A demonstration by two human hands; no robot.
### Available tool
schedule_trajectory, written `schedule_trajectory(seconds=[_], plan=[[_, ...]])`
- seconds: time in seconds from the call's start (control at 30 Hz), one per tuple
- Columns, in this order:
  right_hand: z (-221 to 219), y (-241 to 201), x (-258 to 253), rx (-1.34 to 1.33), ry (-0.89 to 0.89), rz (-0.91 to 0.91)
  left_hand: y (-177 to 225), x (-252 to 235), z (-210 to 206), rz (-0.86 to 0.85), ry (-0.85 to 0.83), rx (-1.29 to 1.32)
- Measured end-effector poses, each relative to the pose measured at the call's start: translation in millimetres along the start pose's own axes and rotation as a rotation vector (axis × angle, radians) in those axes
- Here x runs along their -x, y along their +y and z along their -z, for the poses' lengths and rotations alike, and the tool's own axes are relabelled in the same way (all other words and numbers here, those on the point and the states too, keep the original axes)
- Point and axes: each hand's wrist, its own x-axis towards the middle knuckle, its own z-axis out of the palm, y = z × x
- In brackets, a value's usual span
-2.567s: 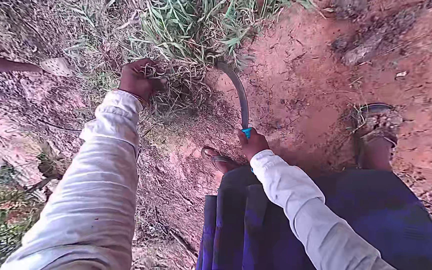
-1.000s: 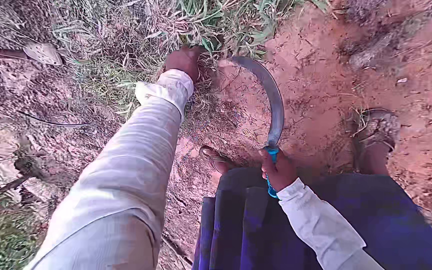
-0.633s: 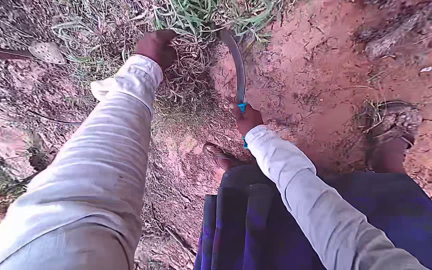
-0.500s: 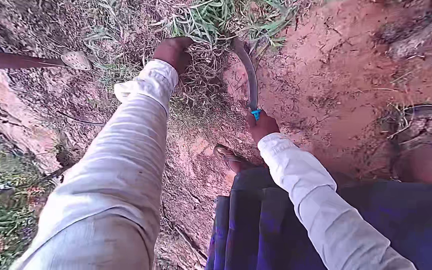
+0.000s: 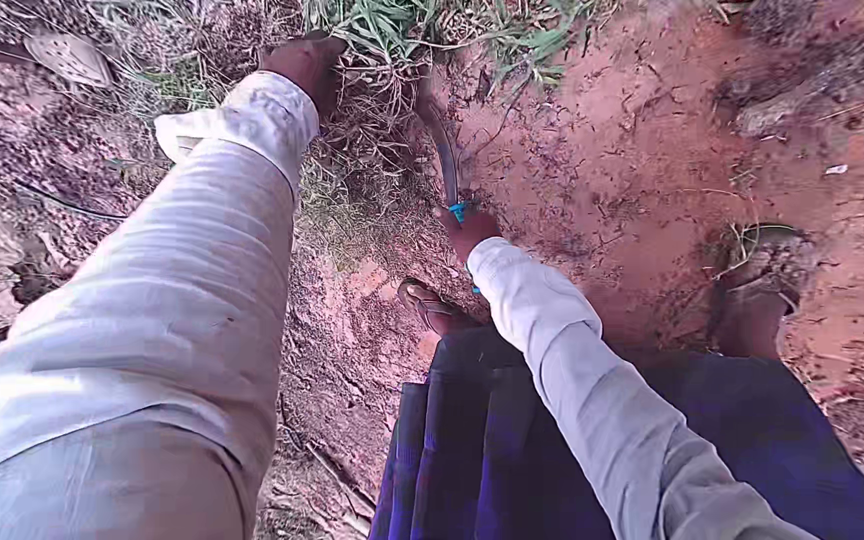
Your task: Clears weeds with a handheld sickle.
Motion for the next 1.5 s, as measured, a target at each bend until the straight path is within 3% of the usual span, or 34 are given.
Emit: schedule_trajectory(seconds=[0.1,0.17,0.27,0.33,0.43,0.5,0.57,0.63,0.7,0.77,0.83,0.9,0.97,1.03,1.13,1.23,1.3,1.37,1.5], plan=[[-13.0,2.7,28.7,0.157,-0.075,-0.088,-4.9,5.4,5.5,-0.013,-0.017,-0.062],[-17.2,35.0,69.4,0.258,-0.147,-0.125,-9.7,11.8,6.0,-0.038,0.011,-0.058],[-23.7,85.9,108.4,0.179,0.047,-0.013,-21.9,13.4,1.1,-0.105,0.079,-0.036],[-18.2,83.5,98.4,0.01,0.177,0.069,-28.7,18.3,-15.7,-0.182,0.138,-0.011],[-0.6,28.4,33.6,-0.041,0.163,0.042,-38.0,20.9,-38.4,-0.276,0.246,-0.024],[-4.1,5.3,5.9,0.095,0.068,0.002,-45.0,32.6,-51.1,-0.229,0.207,-0.019],[-7.3,2.4,12.0,0.255,-0.016,-0.064,-46.2,46.3,-49.0,-0.085,0.119,0.028],[0.1,22.3,49.1,0.345,-0.064,-0.123,-46.0,55.5,-53.5,0.026,0.096,0.174],[10.0,61.6,99.5,0.393,0.004,-0.076,-44.9,58.1,-67.6,0.114,0.132,0.374],[10.3,120.2,140.8,0.365,0.286,0.155,-35.8,62.6,-89.0,0.192,0.246,0.53],[20.5,170.2,163.4,0.29,0.421,0.279,-14.0,77.1,-121.0,0.138,0.527,0.575],[47.0,196.1,179.5,0.243,0.404,0.309,19.1,92.8,-140.1,0.029,0.772,0.417],[73.2,204.6,201.3,0.168,0.277,0.225,48.7,114.6,-162.8,0.025,0.848,0.284],[96.6,204.3,210.1,0.086,0.183,0.095,80.2,119.8,-182.1,0.123,0.685,0.34],[115.6,193.3,217.0,0.05,0.215,-0.03,129.1,103.2,-204.1,0.305,0.14,0.531],[122.3,172.2,218.9,0.04,0.296,-0.056,152.3,81.1,-219.0,0.342,0.048,0.537],[125.7,166.8,223.9,0.036,0.32,-0.031,137.0,79.4,-215.0,0.33,0.143,0.53],[129.2,165.4,225.4,0.016,0.307,0.001,87.8,76.1,-202.4,0.27,0.238,0.458],[128.4,164.9,216.2,0.02,0.302,0.023,-24.5,59.3,-112.9,0.223,0.288,0.348]])
